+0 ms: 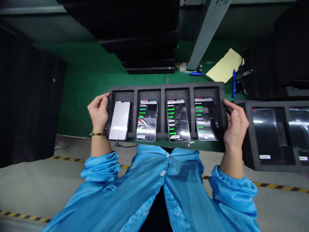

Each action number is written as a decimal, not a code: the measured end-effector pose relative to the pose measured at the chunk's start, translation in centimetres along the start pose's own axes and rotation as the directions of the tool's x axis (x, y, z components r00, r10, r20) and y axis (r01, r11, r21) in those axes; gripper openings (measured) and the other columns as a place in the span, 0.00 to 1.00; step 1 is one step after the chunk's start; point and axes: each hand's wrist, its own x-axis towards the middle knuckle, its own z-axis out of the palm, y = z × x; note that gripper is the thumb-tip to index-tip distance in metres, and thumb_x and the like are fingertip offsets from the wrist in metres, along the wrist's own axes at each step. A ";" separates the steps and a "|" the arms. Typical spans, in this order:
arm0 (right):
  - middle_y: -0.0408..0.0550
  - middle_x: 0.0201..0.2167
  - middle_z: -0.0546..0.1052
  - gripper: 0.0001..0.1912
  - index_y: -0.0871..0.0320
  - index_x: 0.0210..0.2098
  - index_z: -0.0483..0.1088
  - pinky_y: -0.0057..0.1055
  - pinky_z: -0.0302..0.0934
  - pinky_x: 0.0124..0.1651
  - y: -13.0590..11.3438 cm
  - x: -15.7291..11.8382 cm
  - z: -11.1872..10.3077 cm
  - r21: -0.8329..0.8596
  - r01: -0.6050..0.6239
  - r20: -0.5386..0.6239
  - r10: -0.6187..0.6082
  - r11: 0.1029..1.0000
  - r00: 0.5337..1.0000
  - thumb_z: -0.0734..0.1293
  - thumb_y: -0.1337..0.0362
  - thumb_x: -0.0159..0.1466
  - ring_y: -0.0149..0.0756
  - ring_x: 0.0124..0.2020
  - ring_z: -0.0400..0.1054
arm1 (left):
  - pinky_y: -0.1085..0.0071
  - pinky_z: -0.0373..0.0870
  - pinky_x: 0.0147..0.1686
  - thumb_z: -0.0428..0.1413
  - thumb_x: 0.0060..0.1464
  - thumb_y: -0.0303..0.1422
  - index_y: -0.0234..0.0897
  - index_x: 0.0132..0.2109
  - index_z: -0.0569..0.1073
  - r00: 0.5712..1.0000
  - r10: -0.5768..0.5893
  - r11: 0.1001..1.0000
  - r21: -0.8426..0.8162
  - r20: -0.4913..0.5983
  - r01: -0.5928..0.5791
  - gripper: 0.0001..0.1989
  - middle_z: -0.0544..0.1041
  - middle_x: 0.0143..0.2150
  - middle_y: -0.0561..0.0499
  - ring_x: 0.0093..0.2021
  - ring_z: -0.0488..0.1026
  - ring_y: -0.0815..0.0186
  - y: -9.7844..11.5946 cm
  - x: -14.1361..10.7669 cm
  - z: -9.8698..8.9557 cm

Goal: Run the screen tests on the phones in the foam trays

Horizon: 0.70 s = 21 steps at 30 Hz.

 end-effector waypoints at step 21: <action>0.60 0.55 0.85 0.25 0.52 0.52 0.85 0.58 0.72 0.63 1.0 0.1 0.2 -0.068 0.050 -0.100 -0.057 0.996 0.993 0.65 0.47 0.67 0.56 0.59 0.81 | 0.47 0.61 0.78 0.64 0.66 0.52 0.45 0.66 0.80 0.963 -0.054 0.983 -0.157 0.264 0.098 0.27 0.73 0.75 0.43 0.78 0.65 0.49 0.2 -4.5 -3.0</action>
